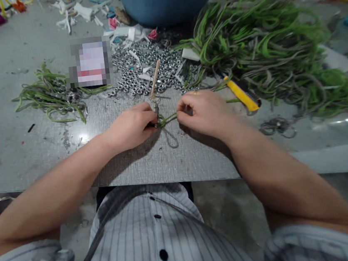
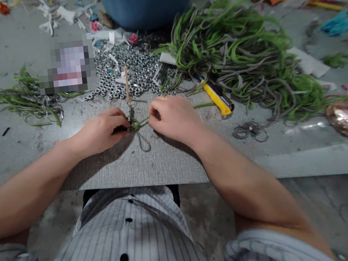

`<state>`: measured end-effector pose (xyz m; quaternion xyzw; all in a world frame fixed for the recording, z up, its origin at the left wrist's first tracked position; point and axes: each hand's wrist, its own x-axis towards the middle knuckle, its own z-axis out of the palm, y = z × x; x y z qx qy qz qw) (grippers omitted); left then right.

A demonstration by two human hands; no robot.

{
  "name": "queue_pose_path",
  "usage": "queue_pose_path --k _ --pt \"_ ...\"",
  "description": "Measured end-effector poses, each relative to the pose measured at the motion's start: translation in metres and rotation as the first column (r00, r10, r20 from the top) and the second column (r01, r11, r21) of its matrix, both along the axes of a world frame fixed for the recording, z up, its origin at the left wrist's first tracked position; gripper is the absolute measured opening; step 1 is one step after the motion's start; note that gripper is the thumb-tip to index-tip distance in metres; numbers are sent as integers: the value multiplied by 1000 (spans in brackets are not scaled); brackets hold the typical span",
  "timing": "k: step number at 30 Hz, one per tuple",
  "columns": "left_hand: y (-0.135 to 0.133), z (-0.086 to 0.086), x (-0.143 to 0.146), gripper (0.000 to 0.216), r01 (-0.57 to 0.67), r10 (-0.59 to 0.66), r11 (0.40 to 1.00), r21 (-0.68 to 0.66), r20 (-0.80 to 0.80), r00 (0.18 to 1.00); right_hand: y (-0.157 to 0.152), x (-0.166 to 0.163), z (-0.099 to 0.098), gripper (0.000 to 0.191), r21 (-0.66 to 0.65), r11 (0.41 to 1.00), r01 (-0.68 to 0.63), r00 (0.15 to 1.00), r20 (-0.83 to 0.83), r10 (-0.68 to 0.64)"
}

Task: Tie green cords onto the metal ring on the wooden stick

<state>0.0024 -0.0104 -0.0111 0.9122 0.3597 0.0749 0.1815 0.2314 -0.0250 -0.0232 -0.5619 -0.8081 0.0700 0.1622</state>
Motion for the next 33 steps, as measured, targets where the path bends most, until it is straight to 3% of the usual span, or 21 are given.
queue_pose_path --k 8,13,23,26,30,33 --pt "1 -4 -3 15 18 -20 1000 25 62 998 1 3 5 17 -36 984 177 975 144 -170" --pt "1 -3 -2 14 15 -16 1000 9 48 999 -1 -1 11 18 -74 980 183 971 171 -169" --pt "1 1 -3 18 29 -27 999 -32 67 997 -5 -6 11 12 -19 978 206 951 238 -195" --pt "1 7 -7 22 24 -18 998 -56 108 994 -7 -6 8 16 9 989 147 983 107 -148" --pt "6 15 -16 26 -24 31 999 -44 158 987 -9 -5 2 20 3 995 -101 992 -71 101" --pt "10 19 -21 21 7 -4 1000 -31 96 995 -8 -5 -5 18 -6 973 -231 968 -97 229"
